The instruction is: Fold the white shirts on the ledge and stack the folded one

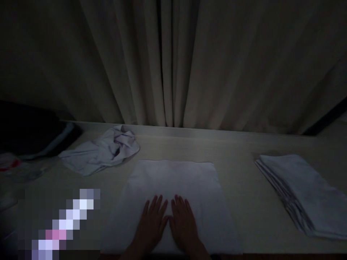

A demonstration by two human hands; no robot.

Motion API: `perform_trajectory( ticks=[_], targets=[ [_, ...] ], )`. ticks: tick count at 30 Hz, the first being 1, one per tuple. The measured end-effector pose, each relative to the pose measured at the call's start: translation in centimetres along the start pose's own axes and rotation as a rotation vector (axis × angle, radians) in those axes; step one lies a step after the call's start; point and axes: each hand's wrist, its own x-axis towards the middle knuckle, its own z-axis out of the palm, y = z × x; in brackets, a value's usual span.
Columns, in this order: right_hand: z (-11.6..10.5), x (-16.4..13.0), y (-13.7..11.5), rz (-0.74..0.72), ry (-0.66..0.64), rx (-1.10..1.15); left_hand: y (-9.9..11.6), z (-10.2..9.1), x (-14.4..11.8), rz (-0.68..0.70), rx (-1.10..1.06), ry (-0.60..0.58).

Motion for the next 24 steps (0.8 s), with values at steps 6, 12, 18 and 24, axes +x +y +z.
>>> perform_trajectory(
  ticks=[6,12,18,24],
  targets=[
    [-1.0,-0.4,-1.5,0.061,0.052,-0.009,0.9,-1.3,-0.4,-0.069,0.073,0.105],
    [-0.3,-2.3,-3.0,0.081,0.036,0.012,1.5,0.0,-2.9,-0.068,0.124,0.13],
    [-0.3,-2.0,-3.1,0.078,-0.046,0.001,1.7,0.1,-2.5,-0.053,0.157,0.158],
    [-1.2,-3.2,0.8,0.158,0.079,-0.144,-3.5,-2.4,-3.6,-0.282,0.257,0.213]
  ],
)
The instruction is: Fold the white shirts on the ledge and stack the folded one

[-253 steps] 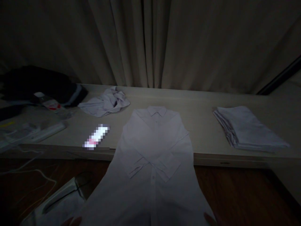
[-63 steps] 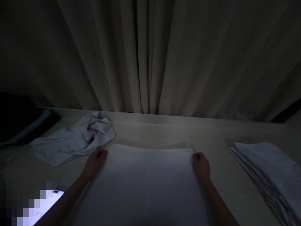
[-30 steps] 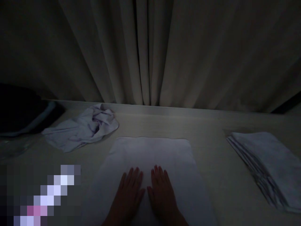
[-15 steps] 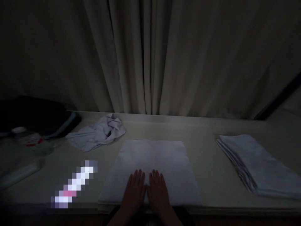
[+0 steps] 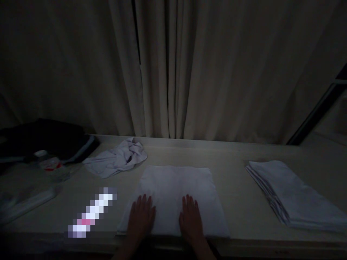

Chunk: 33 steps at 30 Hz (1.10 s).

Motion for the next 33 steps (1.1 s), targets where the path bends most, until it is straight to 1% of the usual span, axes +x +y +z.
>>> perform_trajectory(
  ticks=[1,3,4,6,9,12,15,17,19,22,24,26,28,30,31,33],
  targets=[
    [-0.2,-0.2,1.4,0.044,0.011,-0.028,-1.5,0.0,-0.2,-0.016,0.015,-0.019],
    [-0.3,-0.6,4.1,0.141,0.003,-0.075,-4.2,0.5,-0.8,0.013,0.023,-0.058],
    [-0.2,-0.8,5.3,0.177,-0.015,-0.092,-5.2,0.9,-1.2,0.038,0.023,-0.07],
    [0.2,-1.4,7.1,0.206,-0.058,-0.11,-6.3,1.9,-2.1,0.073,0.025,-0.064],
    [1.4,-2.1,8.1,0.196,-0.078,-0.122,-6.6,3.1,-2.9,0.086,0.03,-0.027],
    [1.9,-2.3,8.1,0.19,-0.055,-0.123,-6.3,3.3,-2.8,0.088,0.015,-0.036],
    [1.7,-2.3,8.4,0.174,-0.01,-0.105,-6.3,2.7,-1.9,0.083,-0.001,-0.063],
    [1.3,-2.6,9.2,0.157,0.038,-0.113,-6.5,2.5,-1.1,0.074,-0.02,-0.083],
    [1.1,-3.1,10.5,0.15,0.078,-0.134,-6.8,2.7,-0.7,0.081,-0.055,-0.096],
    [1.4,-4.2,12.2,0.153,0.11,-0.144,-7.2,3.6,-1.1,0.093,-0.101,-0.091],
    [1.6,-4.6,12.9,0.148,0.11,-0.131,-7.4,4.0,-1.7,0.084,-0.119,-0.111],
    [1.5,-4.6,13.0,0.137,0.1,-0.11,-7.4,3.9,-1.9,0.074,-0.145,-0.147],
    [0.7,-4.2,13.0,0.139,0.098,-0.076,-7.3,3.3,-1.5,0.059,-0.169,-0.177],
    [-0.7,-3.7,13.2,0.191,0.117,-0.014,-7.3,2.6,-0.5,0.019,-0.185,-0.196],
    [-1.4,-3.5,13.5,0.254,0.137,0.028,-7.4,2.2,0.1,-0.017,-0.194,-0.199],
    [-2.7,-3.4,14.3,0.453,0.169,0.129,-7.6,2.0,1.1,-0.096,-0.218,-0.206]
  ],
)
